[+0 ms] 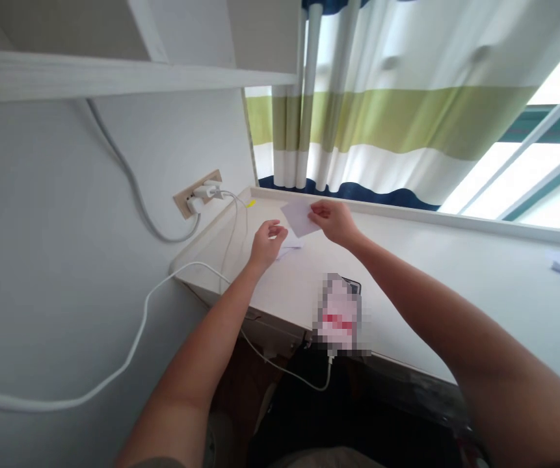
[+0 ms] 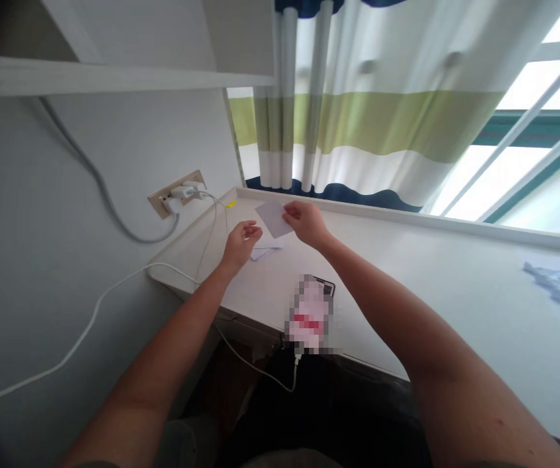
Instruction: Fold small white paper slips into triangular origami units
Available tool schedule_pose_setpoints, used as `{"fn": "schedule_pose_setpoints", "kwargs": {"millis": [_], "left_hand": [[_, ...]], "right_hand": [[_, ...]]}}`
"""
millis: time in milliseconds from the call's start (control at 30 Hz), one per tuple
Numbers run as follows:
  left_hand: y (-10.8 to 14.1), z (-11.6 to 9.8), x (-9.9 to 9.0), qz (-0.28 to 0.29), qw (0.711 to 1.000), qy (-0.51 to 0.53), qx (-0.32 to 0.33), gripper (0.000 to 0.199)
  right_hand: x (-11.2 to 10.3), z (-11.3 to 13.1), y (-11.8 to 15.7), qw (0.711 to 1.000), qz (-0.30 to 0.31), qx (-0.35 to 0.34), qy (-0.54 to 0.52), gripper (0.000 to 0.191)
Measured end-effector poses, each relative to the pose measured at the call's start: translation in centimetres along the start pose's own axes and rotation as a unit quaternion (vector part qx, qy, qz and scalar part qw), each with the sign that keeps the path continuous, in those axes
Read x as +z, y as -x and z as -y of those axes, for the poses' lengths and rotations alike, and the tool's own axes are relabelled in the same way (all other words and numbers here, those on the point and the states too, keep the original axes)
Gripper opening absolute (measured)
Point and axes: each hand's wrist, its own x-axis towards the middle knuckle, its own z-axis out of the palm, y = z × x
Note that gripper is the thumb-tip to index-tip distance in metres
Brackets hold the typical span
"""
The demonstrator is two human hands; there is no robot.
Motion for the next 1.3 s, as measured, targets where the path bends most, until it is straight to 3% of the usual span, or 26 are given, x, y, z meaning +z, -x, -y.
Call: {"fn": "schedule_pose_setpoints", "kwargs": {"millis": [67,133,300,433,567,700,933,1133,1300], "left_hand": [[-0.5,-1.2,3.3,0.077,0.995,0.067,-0.019,0.037],[-0.9,-2.4,7.3,0.161,0.981,0.107,-0.015,0.039],[-0.5,-4.4,16.8,0.289,0.949,0.128,0.005,0.044],[-0.1,-4.6,21.1,0.355,0.926,0.127,-0.004,0.039],[-0.2,-3.6,22.2,0.374,0.918,0.124,-0.046,0.029],[-0.1,-2.4,22.1,0.375,0.908,0.152,-0.106,0.028],[1.0,-1.2,21.7,0.356,0.927,0.114,-0.021,0.042],[2.1,-1.2,21.9,0.39,0.915,0.107,0.004,0.043],[2.3,-1.5,22.0,0.357,0.925,0.127,0.023,0.043]], "right_hand": [[-3.1,-0.7,1.7,0.99,-0.054,0.04,-0.125,0.01],[-6.5,-1.5,4.1,0.975,-0.089,0.074,-0.192,0.024],[-14.1,-3.5,10.6,0.945,-0.14,0.154,-0.251,0.041],[-17.2,-5.5,13.6,0.941,-0.156,0.17,-0.248,0.029],[-17.7,-7.4,14.4,0.944,-0.129,0.178,-0.246,0.022],[-16.9,-9.1,14.5,0.938,-0.097,0.191,-0.274,0.032],[-15.9,-10.2,15.0,0.946,-0.121,0.176,-0.245,0.044],[-16.0,-9.6,15.7,0.958,-0.046,0.18,-0.219,0.045],[-15.6,-9.5,15.8,0.935,-0.103,0.18,-0.288,0.051]]}}
